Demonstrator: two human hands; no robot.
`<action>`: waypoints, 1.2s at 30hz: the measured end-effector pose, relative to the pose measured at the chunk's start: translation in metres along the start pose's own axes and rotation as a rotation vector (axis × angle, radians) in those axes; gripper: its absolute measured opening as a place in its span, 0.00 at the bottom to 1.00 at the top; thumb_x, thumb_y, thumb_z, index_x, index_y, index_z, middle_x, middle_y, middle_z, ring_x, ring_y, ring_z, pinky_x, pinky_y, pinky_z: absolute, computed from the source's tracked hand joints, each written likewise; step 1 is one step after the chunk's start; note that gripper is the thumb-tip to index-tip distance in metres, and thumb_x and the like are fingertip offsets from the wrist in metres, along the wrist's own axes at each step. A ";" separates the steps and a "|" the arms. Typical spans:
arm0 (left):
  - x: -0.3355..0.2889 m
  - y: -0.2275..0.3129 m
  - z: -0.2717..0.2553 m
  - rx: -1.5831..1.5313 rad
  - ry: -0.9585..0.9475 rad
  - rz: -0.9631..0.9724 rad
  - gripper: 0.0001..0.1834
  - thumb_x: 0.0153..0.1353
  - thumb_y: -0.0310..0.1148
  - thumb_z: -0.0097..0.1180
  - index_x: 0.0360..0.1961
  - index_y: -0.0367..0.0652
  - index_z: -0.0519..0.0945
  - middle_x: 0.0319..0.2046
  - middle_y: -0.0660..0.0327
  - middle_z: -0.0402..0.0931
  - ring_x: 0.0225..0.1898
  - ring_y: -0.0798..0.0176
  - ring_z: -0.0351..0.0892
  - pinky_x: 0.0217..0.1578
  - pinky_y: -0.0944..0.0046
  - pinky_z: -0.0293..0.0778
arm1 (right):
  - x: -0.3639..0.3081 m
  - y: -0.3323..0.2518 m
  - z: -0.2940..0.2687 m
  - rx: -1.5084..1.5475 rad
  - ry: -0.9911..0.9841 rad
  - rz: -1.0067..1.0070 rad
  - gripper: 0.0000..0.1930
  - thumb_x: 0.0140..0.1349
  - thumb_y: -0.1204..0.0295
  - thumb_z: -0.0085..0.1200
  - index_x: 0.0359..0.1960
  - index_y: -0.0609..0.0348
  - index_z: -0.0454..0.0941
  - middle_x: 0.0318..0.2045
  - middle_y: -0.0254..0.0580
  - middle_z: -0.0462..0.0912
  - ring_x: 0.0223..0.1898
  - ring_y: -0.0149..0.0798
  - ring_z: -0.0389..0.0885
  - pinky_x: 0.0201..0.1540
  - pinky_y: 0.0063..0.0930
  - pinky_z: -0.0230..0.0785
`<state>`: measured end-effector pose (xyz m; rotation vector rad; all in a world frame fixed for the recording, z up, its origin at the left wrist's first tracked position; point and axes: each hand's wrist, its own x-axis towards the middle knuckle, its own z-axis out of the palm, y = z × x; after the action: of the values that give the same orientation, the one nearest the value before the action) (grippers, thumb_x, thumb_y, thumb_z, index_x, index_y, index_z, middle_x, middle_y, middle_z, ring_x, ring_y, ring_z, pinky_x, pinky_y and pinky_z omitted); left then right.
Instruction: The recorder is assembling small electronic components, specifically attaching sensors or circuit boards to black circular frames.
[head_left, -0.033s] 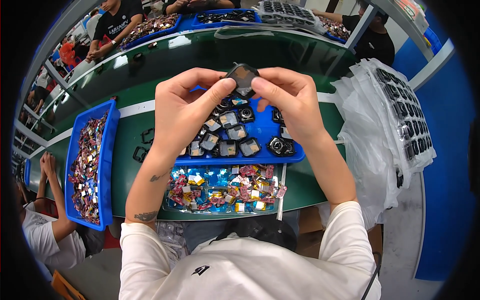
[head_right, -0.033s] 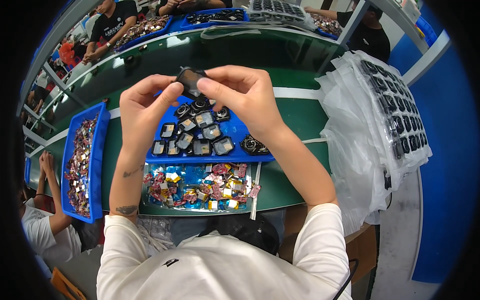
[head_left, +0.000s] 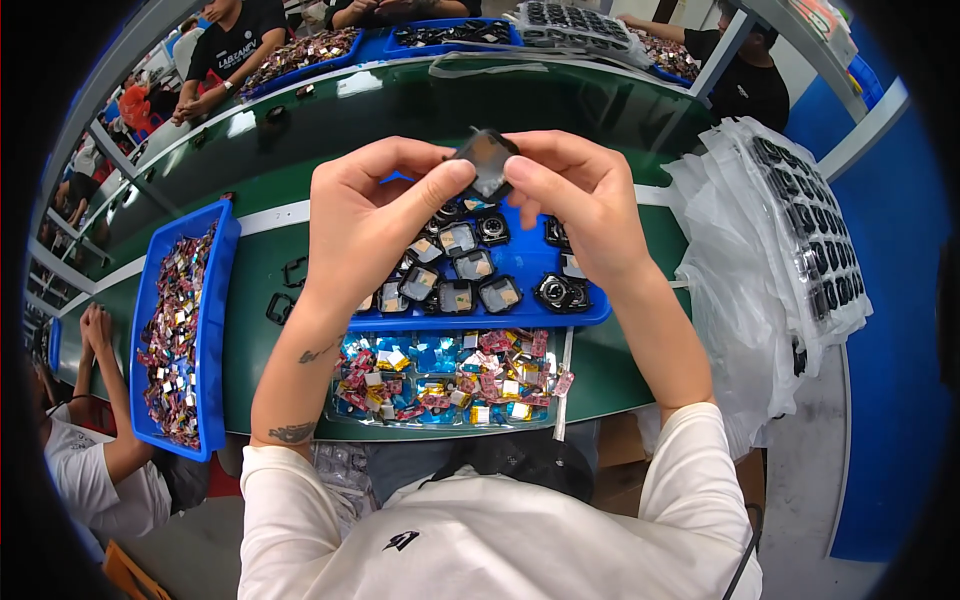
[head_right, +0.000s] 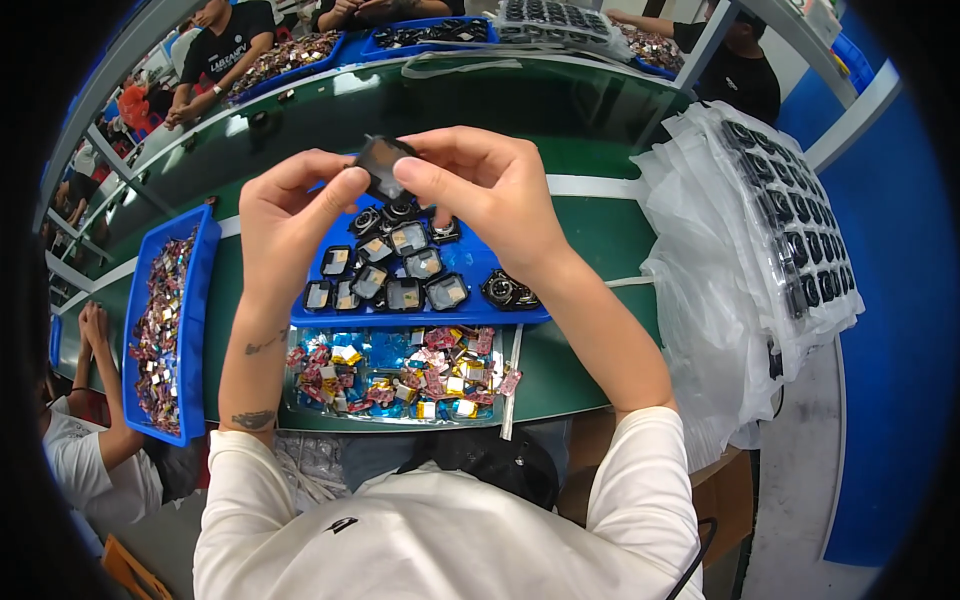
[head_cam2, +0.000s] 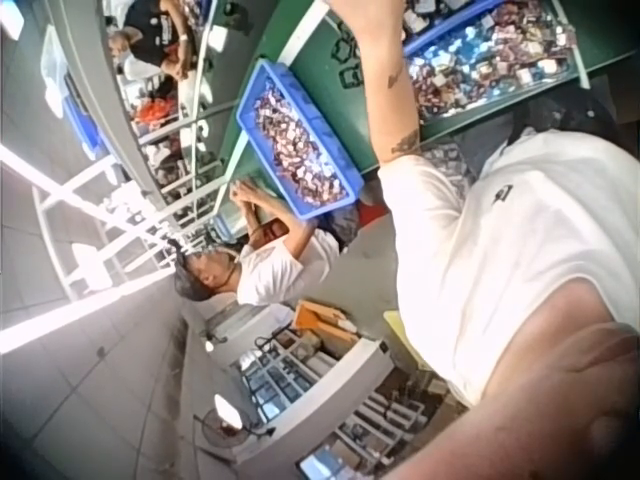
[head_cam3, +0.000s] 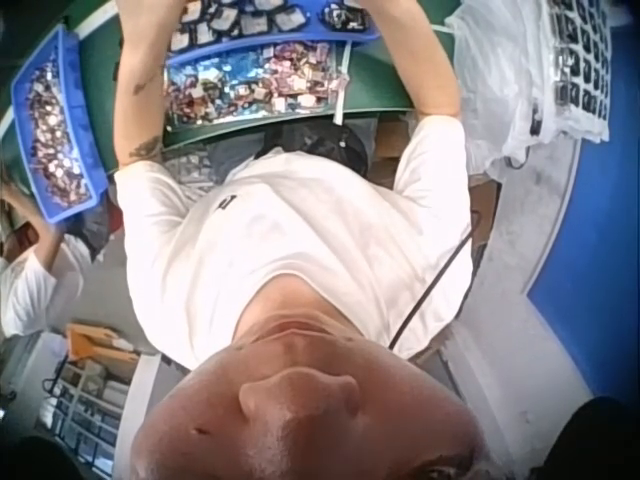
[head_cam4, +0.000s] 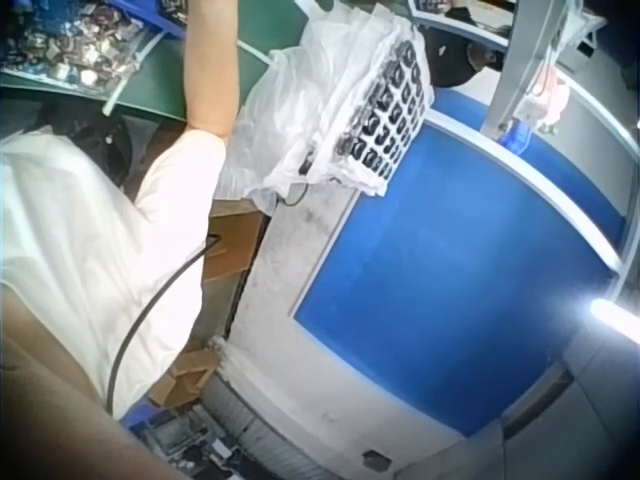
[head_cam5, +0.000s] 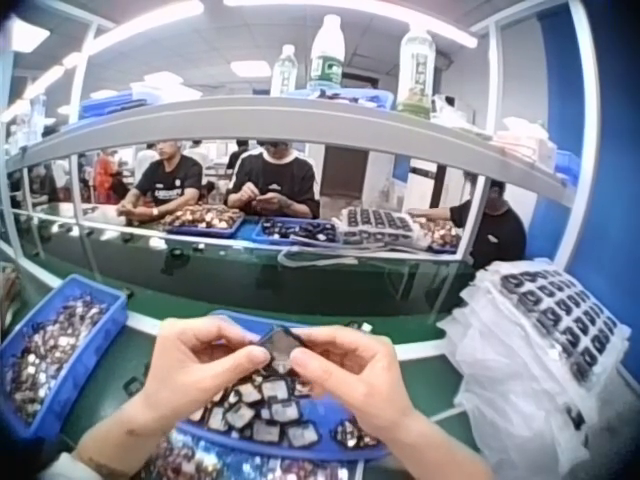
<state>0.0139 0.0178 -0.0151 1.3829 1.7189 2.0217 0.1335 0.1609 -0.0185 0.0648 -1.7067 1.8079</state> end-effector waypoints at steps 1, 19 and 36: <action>0.000 -0.001 -0.001 0.018 -0.036 -0.002 0.08 0.55 0.28 0.63 0.33 0.33 0.82 0.23 0.65 0.78 0.24 0.80 0.72 0.23 0.81 0.65 | -0.001 -0.003 -0.001 -0.044 -0.035 0.058 0.06 0.59 0.73 0.57 0.33 0.64 0.82 0.27 0.37 0.80 0.24 0.25 0.75 0.23 0.16 0.66; -0.008 0.003 0.008 0.297 -0.194 -0.122 0.13 0.50 0.32 0.67 0.16 0.37 0.78 0.13 0.70 0.72 0.17 0.82 0.64 0.17 0.79 0.54 | 0.001 0.011 0.000 -0.135 -0.008 -0.152 0.05 0.55 0.75 0.61 0.29 0.64 0.82 0.25 0.36 0.82 0.28 0.23 0.78 0.32 0.16 0.71; -0.007 -0.004 0.016 0.082 -0.046 -0.090 0.09 0.53 0.33 0.66 0.28 0.37 0.84 0.19 0.65 0.79 0.21 0.79 0.72 0.20 0.81 0.62 | 0.001 0.006 -0.003 -0.033 0.050 -0.145 0.08 0.57 0.69 0.61 0.31 0.61 0.81 0.27 0.32 0.82 0.29 0.20 0.76 0.32 0.14 0.65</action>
<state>0.0273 0.0256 -0.0240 1.3385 1.8289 1.8774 0.1312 0.1646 -0.0244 0.1246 -1.6526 1.6617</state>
